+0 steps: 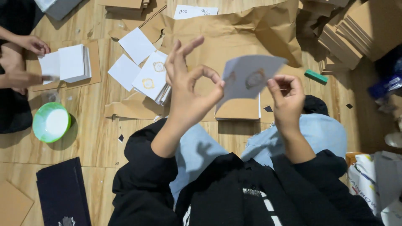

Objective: Manually assembling printed cards by applying glue and stacking components.

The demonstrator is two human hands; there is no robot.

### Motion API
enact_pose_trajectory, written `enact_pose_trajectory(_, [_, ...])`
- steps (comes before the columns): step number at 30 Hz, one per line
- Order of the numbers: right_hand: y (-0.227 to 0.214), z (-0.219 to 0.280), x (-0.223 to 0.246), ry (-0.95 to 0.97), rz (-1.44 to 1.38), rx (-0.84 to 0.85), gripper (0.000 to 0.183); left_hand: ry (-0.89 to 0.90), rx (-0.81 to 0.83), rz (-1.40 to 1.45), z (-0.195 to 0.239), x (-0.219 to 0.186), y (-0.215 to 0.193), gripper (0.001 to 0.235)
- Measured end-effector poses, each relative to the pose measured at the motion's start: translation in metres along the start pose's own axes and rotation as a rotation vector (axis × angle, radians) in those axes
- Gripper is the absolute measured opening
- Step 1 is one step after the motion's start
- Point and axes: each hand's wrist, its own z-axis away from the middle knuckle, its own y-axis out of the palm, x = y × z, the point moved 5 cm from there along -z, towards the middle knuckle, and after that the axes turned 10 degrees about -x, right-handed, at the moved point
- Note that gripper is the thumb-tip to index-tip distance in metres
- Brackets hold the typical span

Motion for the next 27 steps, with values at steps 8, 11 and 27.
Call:
enact_pose_trajectory(8, [-0.007,-0.002,0.000,0.105,-0.084,0.039,0.011,-0.026,0.038,0.097,0.008,0.019,0.004,0.010])
enact_pose_trajectory(11, [0.003,-0.005,-0.019,0.058,-0.134,0.066,0.018,-0.077,0.085,0.245,0.010,0.033,0.009,0.007])
enact_pose_trajectory(27, [0.007,0.002,-0.059,0.317,-0.155,0.075,0.013,-0.348,-0.033,0.065,0.025,0.093,0.023,0.012])
